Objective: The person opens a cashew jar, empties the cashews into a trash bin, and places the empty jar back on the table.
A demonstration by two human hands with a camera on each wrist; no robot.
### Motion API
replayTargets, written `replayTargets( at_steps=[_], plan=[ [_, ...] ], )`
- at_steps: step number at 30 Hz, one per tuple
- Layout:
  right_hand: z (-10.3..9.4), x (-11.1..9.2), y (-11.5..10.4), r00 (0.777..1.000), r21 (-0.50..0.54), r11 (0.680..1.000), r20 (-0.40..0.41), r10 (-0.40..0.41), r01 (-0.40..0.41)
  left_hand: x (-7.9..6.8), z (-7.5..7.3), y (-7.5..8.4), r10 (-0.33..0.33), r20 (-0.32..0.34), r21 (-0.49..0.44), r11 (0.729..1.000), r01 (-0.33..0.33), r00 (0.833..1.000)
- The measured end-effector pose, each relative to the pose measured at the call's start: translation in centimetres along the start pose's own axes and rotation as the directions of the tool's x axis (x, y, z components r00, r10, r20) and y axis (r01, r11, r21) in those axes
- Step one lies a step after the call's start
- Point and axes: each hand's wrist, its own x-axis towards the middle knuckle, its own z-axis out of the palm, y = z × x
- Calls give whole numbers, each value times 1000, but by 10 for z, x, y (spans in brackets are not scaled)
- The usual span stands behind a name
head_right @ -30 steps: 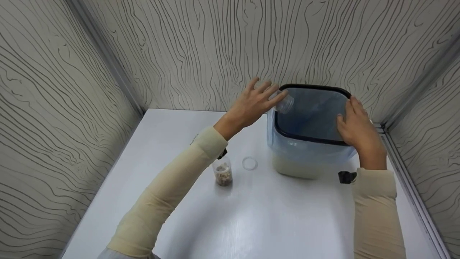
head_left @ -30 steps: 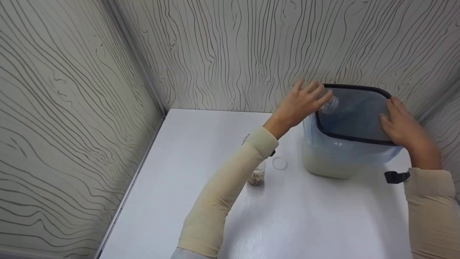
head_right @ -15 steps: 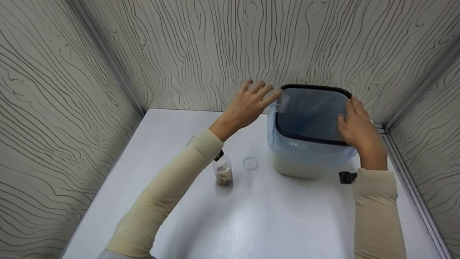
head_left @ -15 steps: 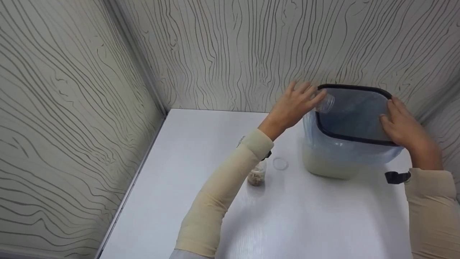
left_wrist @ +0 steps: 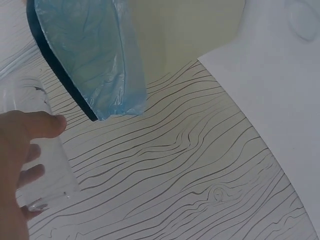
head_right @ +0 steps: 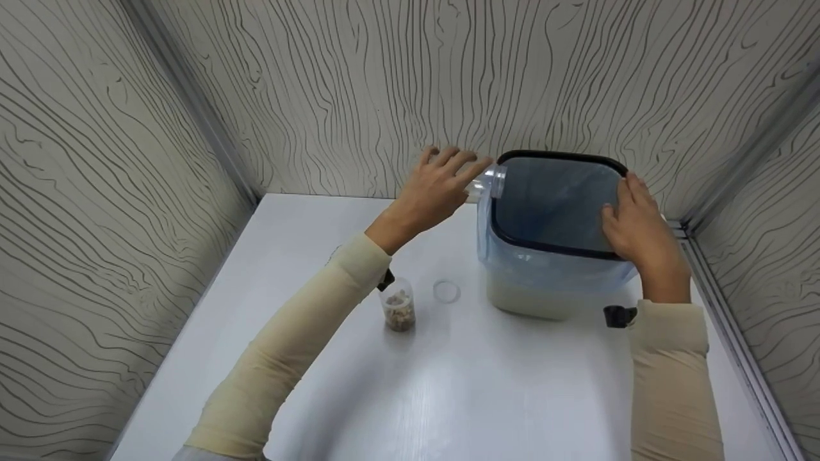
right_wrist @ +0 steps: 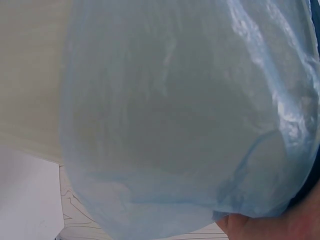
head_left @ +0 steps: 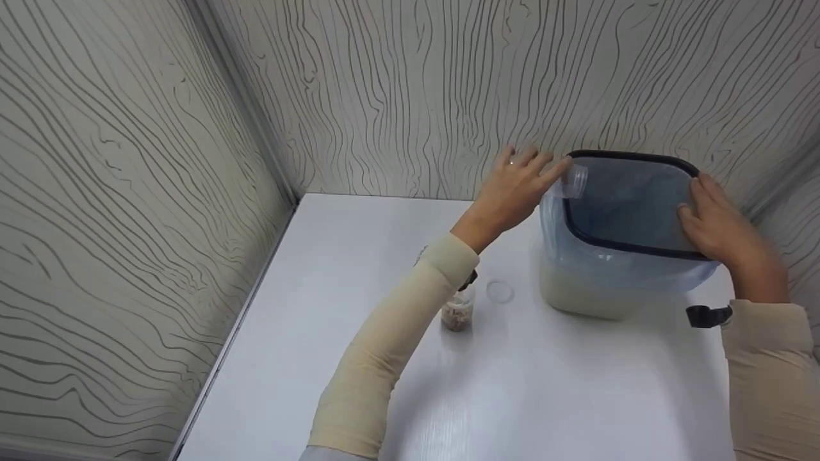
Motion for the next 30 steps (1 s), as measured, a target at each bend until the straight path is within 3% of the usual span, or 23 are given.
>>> replayTargets(
  at_steps=[12, 30],
  plan=[
    [0, -2, -2, 1000, 4, 1000, -6, 3, -3, -5, 0, -3, -76, -36, -133, 989, 71, 996],
    [1, 0, 2, 1000, 11, 1000, -1, -5, 5, -22, 3, -14, -122, -96, -260, 961, 94, 988]
  ],
)
